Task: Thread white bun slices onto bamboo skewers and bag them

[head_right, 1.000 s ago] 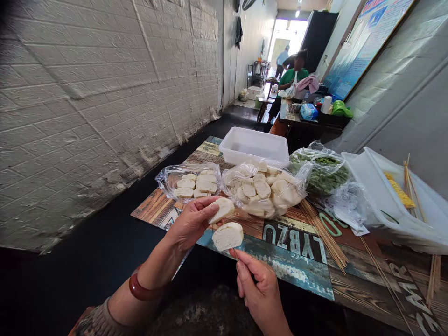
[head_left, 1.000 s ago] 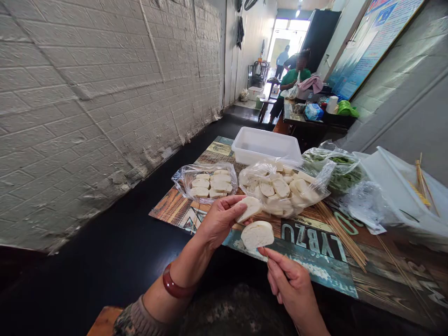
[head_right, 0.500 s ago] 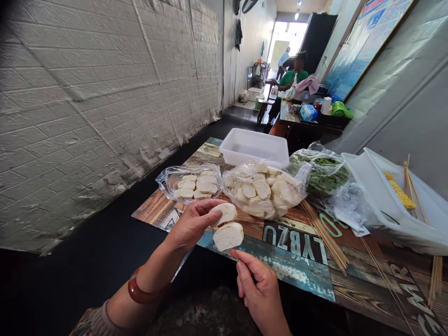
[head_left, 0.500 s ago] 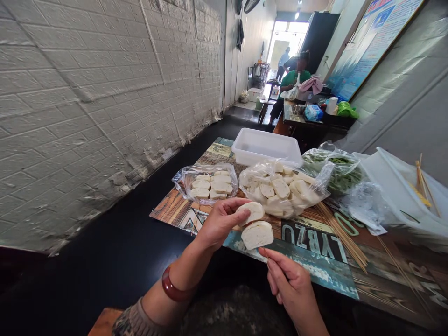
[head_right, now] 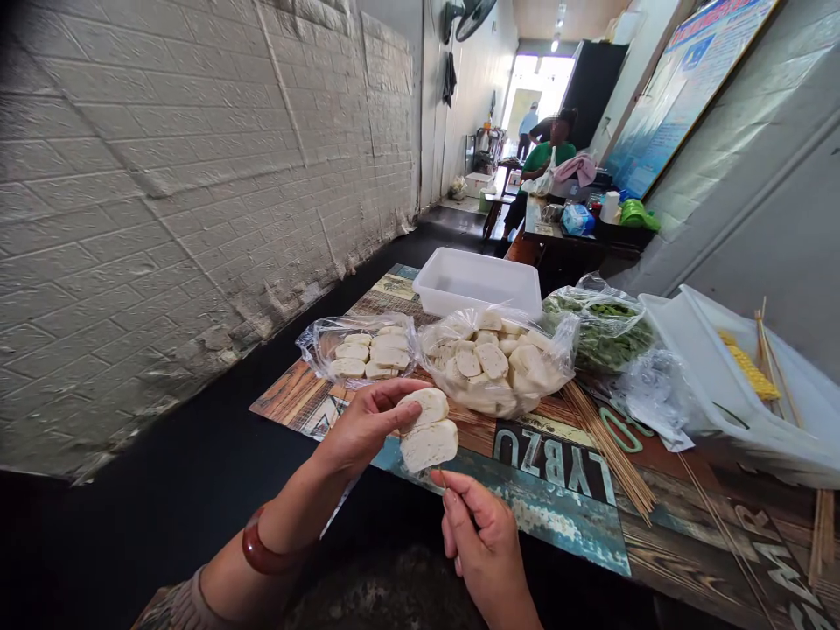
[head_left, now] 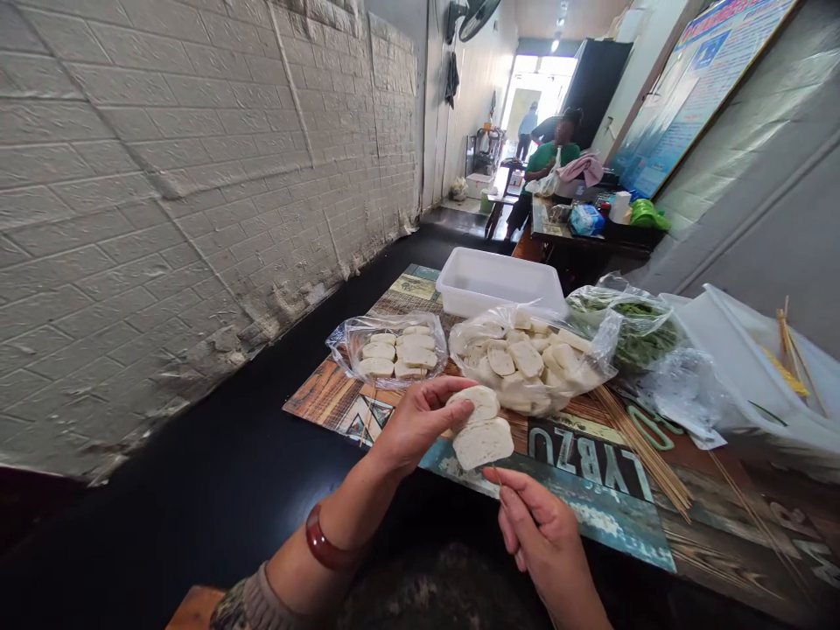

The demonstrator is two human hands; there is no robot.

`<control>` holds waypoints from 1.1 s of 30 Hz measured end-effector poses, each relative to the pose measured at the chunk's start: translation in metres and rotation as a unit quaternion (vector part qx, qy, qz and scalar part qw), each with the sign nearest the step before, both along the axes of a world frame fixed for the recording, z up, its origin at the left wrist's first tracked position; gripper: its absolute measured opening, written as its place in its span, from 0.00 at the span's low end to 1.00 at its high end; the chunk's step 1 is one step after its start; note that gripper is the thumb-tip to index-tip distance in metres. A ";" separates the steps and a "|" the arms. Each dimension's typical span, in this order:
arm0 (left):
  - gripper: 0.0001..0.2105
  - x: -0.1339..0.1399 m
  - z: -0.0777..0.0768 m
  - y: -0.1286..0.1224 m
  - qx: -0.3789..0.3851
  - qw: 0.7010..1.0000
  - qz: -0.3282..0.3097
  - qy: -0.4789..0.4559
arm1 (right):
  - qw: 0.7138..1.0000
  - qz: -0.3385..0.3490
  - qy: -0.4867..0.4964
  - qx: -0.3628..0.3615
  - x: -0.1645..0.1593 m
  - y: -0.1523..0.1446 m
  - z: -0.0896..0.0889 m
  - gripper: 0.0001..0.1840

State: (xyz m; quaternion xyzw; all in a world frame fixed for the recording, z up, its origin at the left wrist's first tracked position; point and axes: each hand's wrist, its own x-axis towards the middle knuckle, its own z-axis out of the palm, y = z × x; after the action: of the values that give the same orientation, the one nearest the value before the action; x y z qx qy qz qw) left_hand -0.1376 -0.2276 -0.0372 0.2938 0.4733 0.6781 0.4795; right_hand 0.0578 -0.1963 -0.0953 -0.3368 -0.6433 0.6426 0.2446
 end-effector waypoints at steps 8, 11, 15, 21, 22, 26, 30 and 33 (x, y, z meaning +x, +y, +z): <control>0.22 0.000 -0.001 0.001 -0.009 0.990 -0.022 -0.136 | 1.000 -0.008 0.013 -0.009 0.004 -0.002 -0.001 0.29; 0.19 0.006 -0.004 0.003 0.009 0.982 -0.033 -0.183 | 1.000 -0.019 0.014 -0.010 0.004 -0.002 -0.002 0.28; 0.20 0.017 -0.009 0.003 0.037 0.977 -0.056 -0.202 | 1.000 0.007 0.004 -0.016 0.005 0.001 -0.006 0.30; 0.18 0.026 -0.009 -0.002 0.032 0.989 -0.037 -0.140 | 1.000 -0.014 0.007 -0.023 0.007 0.000 -0.012 0.29; 0.18 0.026 -0.008 -0.003 0.025 0.991 -0.036 -0.126 | 1.000 -0.016 0.007 -0.023 0.008 -0.001 -0.013 0.29; 0.18 0.025 -0.006 -0.005 0.010 0.994 -0.039 -0.099 | 1.000 -0.019 0.009 -0.019 0.008 -0.003 -0.014 0.28; 0.17 0.027 -0.005 -0.008 0.005 0.996 -0.033 -0.084 | 0.999 -0.053 0.012 -0.006 0.004 -0.008 -0.009 0.28; 0.17 0.030 -0.003 -0.010 0.003 0.997 -0.034 -0.073 | 0.998 -0.054 0.012 0.011 0.001 -0.010 -0.006 0.27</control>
State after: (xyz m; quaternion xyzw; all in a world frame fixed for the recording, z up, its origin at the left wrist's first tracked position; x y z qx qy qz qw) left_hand -0.1074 -0.2380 -0.0405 0.2603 0.4247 0.6824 0.5349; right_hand 0.0593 -0.2064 -0.1011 -0.3606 -0.6281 0.6255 0.2901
